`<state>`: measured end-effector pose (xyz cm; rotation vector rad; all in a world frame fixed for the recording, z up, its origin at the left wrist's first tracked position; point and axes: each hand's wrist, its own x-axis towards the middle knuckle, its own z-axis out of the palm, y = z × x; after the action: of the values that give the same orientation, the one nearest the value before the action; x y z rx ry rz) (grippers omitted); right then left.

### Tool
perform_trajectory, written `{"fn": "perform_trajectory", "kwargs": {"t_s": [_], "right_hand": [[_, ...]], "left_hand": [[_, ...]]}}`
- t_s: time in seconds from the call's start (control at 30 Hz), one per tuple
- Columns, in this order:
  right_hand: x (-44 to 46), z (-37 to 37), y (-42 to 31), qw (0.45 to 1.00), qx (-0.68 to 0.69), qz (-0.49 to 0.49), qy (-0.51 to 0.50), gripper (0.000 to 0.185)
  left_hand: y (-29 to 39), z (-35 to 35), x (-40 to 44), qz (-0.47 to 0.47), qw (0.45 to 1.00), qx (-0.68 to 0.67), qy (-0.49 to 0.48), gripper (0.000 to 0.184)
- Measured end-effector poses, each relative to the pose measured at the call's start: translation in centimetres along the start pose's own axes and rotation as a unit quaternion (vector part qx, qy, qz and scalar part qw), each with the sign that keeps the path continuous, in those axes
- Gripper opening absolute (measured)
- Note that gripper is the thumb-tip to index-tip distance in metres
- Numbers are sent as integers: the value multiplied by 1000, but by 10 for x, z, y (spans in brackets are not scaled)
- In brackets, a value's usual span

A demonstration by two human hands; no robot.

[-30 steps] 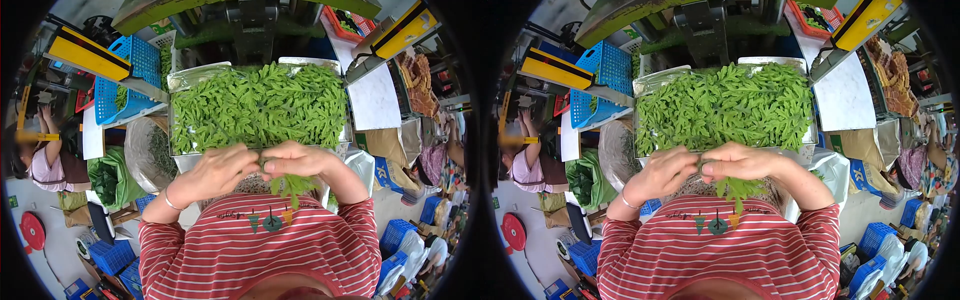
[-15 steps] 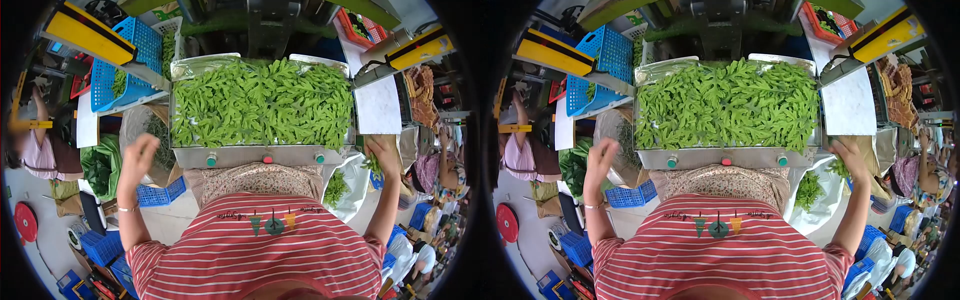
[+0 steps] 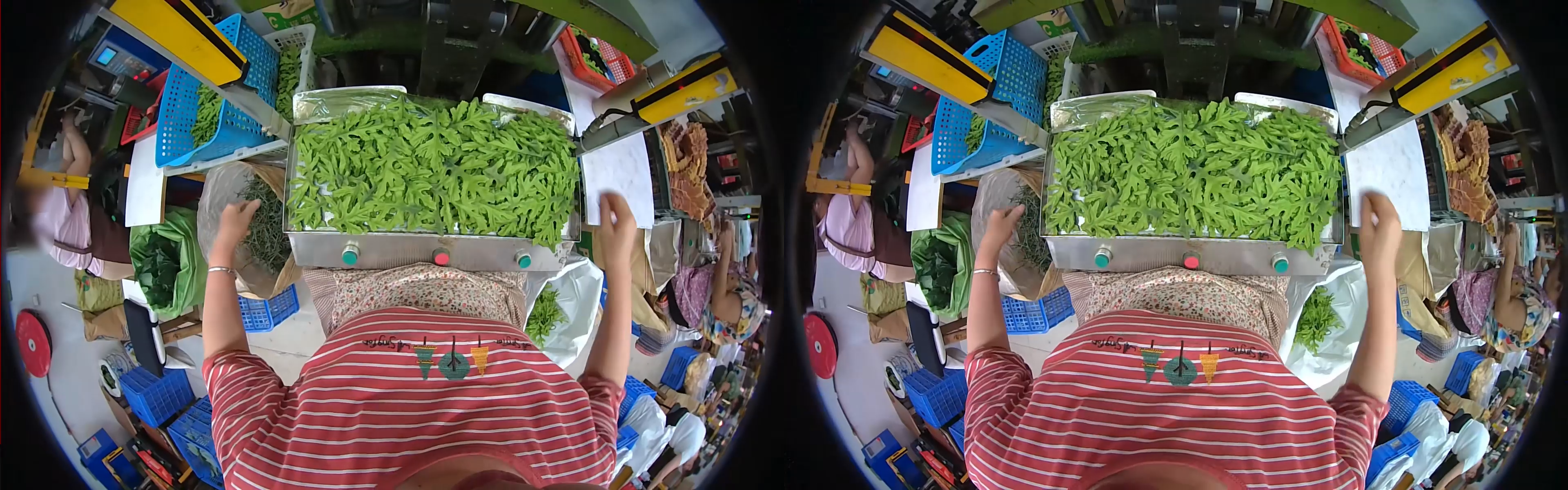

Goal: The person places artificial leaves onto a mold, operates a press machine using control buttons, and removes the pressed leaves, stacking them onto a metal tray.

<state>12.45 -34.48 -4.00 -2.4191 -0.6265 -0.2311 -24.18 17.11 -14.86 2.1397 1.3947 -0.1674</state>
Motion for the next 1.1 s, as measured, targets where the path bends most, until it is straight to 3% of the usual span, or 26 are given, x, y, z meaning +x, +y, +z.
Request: {"fn": "perform_trajectory", "kwargs": {"t_s": [0.07,0.1,0.17,0.3,0.37,0.43,0.47,0.53,0.6,0.73,0.77,0.87,0.93,1.1], "right_hand": [[30,23,-62,974,26,-224,-9,18],[38,37,-87,962,57,-262,-50,14],[44,67,-128,938,-41,-343,-30,12],[55,111,-153,910,-117,-394,-61,13],[54,126,-150,912,-156,-368,-93,12],[58,136,-149,911,-195,-342,-124,12],[60,137,-150,910,-197,-341,-126,12],[59,133,-153,919,-179,-332,-112,10],[56,130,-156,928,-158,-324,-97,9],[55,140,-155,929,-131,-337,-78,8],[54,140,-155,929,-124,-341,-71,8],[46,124,-168,931,-111,-344,-58,7],[36,114,-178,943,-42,-312,-111,5],[33,115,-197,940,53,-325,-93,4]], "left_hand": [[6,9,-4,-14,997,-79,3,31],[6,11,-4,-21,993,-119,2,30],[4,11,-4,-24,993,-118,9,29],[-10,14,-9,-46,992,-116,24,26],[-18,21,-13,147,972,-2,181,23],[-21,28,-10,329,879,111,326,20],[-8,25,-13,329,880,109,324,20],[59,5,-43,257,927,-83,260,19],[121,-1,-67,169,930,-268,186,18],[205,22,-87,275,921,-274,25,18],[219,35,-88,351,894,-279,24,18],[257,56,-93,403,863,-305,-7,16],[279,52,-104,273,851,-445,-65,15],[282,47,-91,172,808,-537,-170,14]]}}
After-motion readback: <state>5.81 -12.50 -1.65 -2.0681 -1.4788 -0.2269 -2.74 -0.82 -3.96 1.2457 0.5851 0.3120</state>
